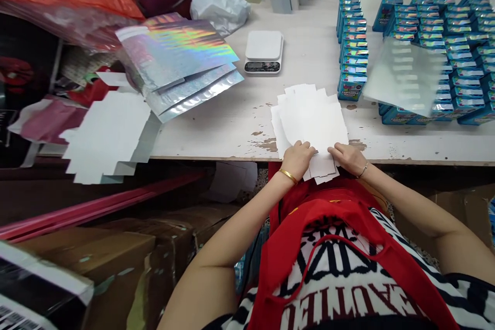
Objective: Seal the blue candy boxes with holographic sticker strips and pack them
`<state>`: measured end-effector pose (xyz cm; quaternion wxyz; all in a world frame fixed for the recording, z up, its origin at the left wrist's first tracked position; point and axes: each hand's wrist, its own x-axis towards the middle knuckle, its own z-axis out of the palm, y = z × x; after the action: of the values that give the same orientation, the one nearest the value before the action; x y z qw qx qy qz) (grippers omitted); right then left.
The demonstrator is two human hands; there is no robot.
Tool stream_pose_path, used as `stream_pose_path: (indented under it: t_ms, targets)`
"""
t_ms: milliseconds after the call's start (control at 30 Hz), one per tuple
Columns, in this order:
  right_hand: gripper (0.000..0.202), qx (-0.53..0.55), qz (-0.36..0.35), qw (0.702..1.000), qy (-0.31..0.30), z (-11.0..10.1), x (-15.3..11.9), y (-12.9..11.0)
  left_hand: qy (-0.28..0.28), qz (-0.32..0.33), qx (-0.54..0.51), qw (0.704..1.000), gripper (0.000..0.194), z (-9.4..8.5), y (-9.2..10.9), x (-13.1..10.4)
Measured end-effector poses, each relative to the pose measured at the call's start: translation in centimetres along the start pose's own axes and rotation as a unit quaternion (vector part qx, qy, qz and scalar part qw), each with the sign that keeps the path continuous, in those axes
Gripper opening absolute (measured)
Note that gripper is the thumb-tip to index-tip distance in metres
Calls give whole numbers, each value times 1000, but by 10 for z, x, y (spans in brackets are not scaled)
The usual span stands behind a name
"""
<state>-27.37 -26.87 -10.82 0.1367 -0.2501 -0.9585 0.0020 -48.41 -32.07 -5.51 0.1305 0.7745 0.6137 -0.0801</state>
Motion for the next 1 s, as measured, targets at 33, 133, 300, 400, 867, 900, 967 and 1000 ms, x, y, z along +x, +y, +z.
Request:
stream_pose_path:
  t_ms: [33, 133, 300, 400, 867, 900, 967, 1000]
  targets:
    - [28, 6, 2, 1000, 12, 4, 2, 2, 2, 3, 0, 1000, 30, 2, 0, 1]
    - [26, 34, 45, 997, 46, 10, 3, 3, 16, 0, -8, 1000, 33, 5, -2, 1]
    - [31, 154, 165, 964, 141, 15, -18, -1, 31, -15, -24, 999, 33, 9, -9, -1]
    - [28, 219, 176, 945, 165, 19, -27, 1, 27, -23, -38, 999, 33, 6, -14, -1]
    - [35, 52, 44, 996, 57, 13, -5, -10, -20, 14, -23, 999, 34, -6, 6, 3]
    - [33, 58, 40, 995, 66, 15, -3, -7, -16, 14, -25, 999, 34, -6, 6, 4]
    - [32, 70, 27, 993, 88, 15, -2, -2, -6, 16, -39, 999, 34, -7, 2, 6]
    - [34, 76, 14, 992, 95, 13, -2, 1, 1, 16, -50, 999, 34, -7, -1, 6]
